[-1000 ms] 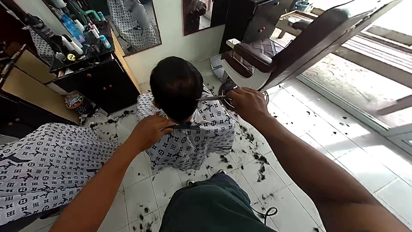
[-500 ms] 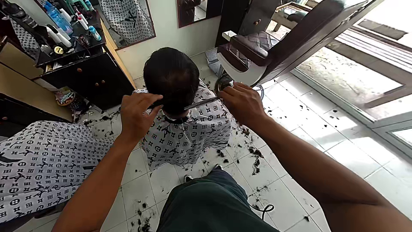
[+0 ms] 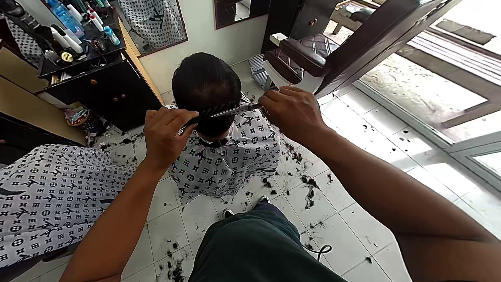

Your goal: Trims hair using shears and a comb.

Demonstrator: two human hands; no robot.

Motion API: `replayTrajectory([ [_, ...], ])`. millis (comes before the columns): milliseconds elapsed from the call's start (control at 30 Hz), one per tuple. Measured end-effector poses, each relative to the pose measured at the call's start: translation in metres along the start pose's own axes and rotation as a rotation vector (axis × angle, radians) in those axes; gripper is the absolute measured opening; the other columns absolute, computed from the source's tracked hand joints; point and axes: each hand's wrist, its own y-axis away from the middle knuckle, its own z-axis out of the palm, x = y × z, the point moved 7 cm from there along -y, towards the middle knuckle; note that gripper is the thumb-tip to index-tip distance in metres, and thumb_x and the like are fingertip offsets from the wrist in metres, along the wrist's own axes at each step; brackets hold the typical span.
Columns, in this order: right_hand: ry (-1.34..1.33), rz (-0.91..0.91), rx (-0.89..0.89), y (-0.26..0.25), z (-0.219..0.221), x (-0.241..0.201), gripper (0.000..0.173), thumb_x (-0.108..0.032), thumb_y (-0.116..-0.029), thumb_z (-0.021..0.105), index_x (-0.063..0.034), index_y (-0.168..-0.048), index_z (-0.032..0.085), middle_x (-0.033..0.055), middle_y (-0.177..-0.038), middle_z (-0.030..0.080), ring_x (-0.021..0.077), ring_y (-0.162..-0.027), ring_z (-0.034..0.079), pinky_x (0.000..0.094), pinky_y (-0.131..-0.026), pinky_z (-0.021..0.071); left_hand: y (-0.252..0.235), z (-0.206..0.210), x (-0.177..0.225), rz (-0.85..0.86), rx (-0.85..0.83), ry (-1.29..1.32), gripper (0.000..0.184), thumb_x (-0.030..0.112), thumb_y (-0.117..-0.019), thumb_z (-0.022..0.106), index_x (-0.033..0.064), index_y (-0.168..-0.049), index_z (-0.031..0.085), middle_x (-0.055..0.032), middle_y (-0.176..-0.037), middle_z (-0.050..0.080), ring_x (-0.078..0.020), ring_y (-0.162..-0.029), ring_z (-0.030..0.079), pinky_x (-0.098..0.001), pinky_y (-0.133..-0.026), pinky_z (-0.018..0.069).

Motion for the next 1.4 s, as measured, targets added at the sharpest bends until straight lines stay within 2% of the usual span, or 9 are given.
replayTrajectory([
  [167, 0.017, 0.027, -0.047, -0.003, 0.001, -0.004, 0.009, 0.005, -0.0894, 0.067, 0.0029, -0.098, 0.066, 0.0201, -0.089, 0.067, 0.0391, -0.083, 0.068, 0.0574, -0.101, 0.0485, 0.001, 0.002, -0.002, 0.006, -0.002, 0.01, 0.017, 0.018, -0.0941, 0.074, 0.0098, -0.109, 0.077, -0.0094, -0.105, 0.076, -0.0251, -0.091, 0.066, -0.0444, -0.082, 0.0407],
  [300, -0.128, 0.063, -0.024, -0.003, 0.01, -0.012, 0.012, 0.006, -0.0926, 0.062, 0.0013, -0.101, 0.069, 0.0183, -0.087, 0.068, 0.0368, -0.079, 0.069, 0.051, -0.073, 0.0553, 0.001, -0.006, -0.008, -0.068, 0.086, 0.038, 0.023, 0.019, -0.0976, 0.071, 0.0041, -0.115, 0.074, -0.0155, -0.107, 0.074, -0.0275, -0.097, 0.068, -0.0405, -0.084, 0.0479],
  [400, -0.276, 0.281, -0.02, 0.024, 0.015, 0.014, 0.016, -0.001, -0.0929, 0.065, -0.0005, -0.107, 0.071, 0.0191, -0.094, 0.072, 0.0391, -0.08, 0.071, 0.058, -0.066, 0.054, 0.004, -0.009, -0.027, -0.3, 0.106, 0.202, 0.031, 0.018, -0.1079, 0.053, -0.0019, -0.125, 0.069, -0.0149, -0.106, 0.073, -0.0125, -0.088, 0.067, -0.0243, -0.079, 0.0545],
  [600, -0.236, 0.475, -0.068, 0.062, 0.03, 0.041, 0.031, -0.014, -0.0871, 0.078, 0.0019, -0.112, 0.07, 0.0229, -0.098, 0.071, 0.0444, -0.084, 0.07, 0.063, -0.066, 0.0514, 0.056, 0.063, -0.011, 0.021, -0.437, 0.172, 0.027, 0.023, -0.1014, 0.062, 0.008, -0.12, 0.075, -0.0171, -0.11, 0.071, -0.0358, -0.098, 0.068, -0.0522, -0.085, 0.0533],
  [733, -0.11, 0.351, -0.025, 0.061, 0.036, 0.03, 0.014, 0.003, -0.0928, 0.063, 0.0033, -0.105, 0.07, 0.0237, -0.093, 0.071, 0.0443, -0.081, 0.07, 0.0578, -0.066, 0.0541, 0.058, 0.054, -0.018, -0.019, -0.307, 0.114, 0.021, 0.019, -0.0983, 0.067, 0.0063, -0.112, 0.077, -0.0172, -0.107, 0.072, -0.0348, -0.096, 0.069, -0.0511, -0.078, 0.0505],
  [867, 0.019, 0.24, -0.023, 0.053, 0.039, 0.024, 0.007, 0.006, -0.0923, 0.063, 0.0044, -0.098, 0.068, 0.0227, -0.091, 0.07, 0.0419, -0.083, 0.071, 0.0598, -0.095, 0.0524, 0.04, 0.033, -0.015, -0.07, -0.139, 0.101, 0.019, 0.019, -0.0968, 0.071, 0.0067, -0.11, 0.077, -0.0156, -0.106, 0.073, -0.0302, -0.096, 0.068, -0.0453, -0.081, 0.0471],
  [1033, 0.076, 0.15, -0.016, 0.033, 0.036, 0.02, 0.004, 0.003, -0.0914, 0.066, 0.0035, -0.096, 0.066, 0.0211, -0.09, 0.068, 0.0411, -0.085, 0.069, 0.062, -0.106, 0.0447, 0.022, 0.014, -0.011, -0.065, -0.024, 0.062, 0.02, 0.02, -0.0955, 0.073, 0.0083, -0.112, 0.077, -0.0148, -0.105, 0.073, -0.027, -0.097, 0.067, -0.0431, -0.083, 0.0437],
  [1200, 0.044, 0.08, 0.0, 0.005, 0.034, 0.003, 0.005, 0.0, -0.0935, 0.065, 0.0025, -0.097, 0.066, 0.0195, -0.089, 0.068, 0.039, -0.084, 0.069, 0.059, -0.106, 0.0447, 0.017, 0.01, -0.005, 0.014, 0.019, 0.008, 0.016, 0.018, -0.0965, 0.072, 0.0092, -0.109, 0.077, -0.0133, -0.103, 0.074, -0.0259, -0.094, 0.066, -0.0435, -0.082, 0.0416],
  [1400, -0.002, 0.033, 0.037, 0.005, 0.025, -0.004, 0.013, 0.005, -0.0988, 0.053, 0.0031, -0.098, 0.066, 0.0195, -0.087, 0.068, 0.037, -0.076, 0.068, 0.0523, -0.086, 0.0549, 0.016, 0.011, -0.004, 0.014, 0.023, 0.01, 0.016, 0.018, -0.0966, 0.072, 0.0089, -0.109, 0.077, -0.0131, -0.103, 0.074, -0.0256, -0.093, 0.066, -0.0436, -0.083, 0.0404],
])
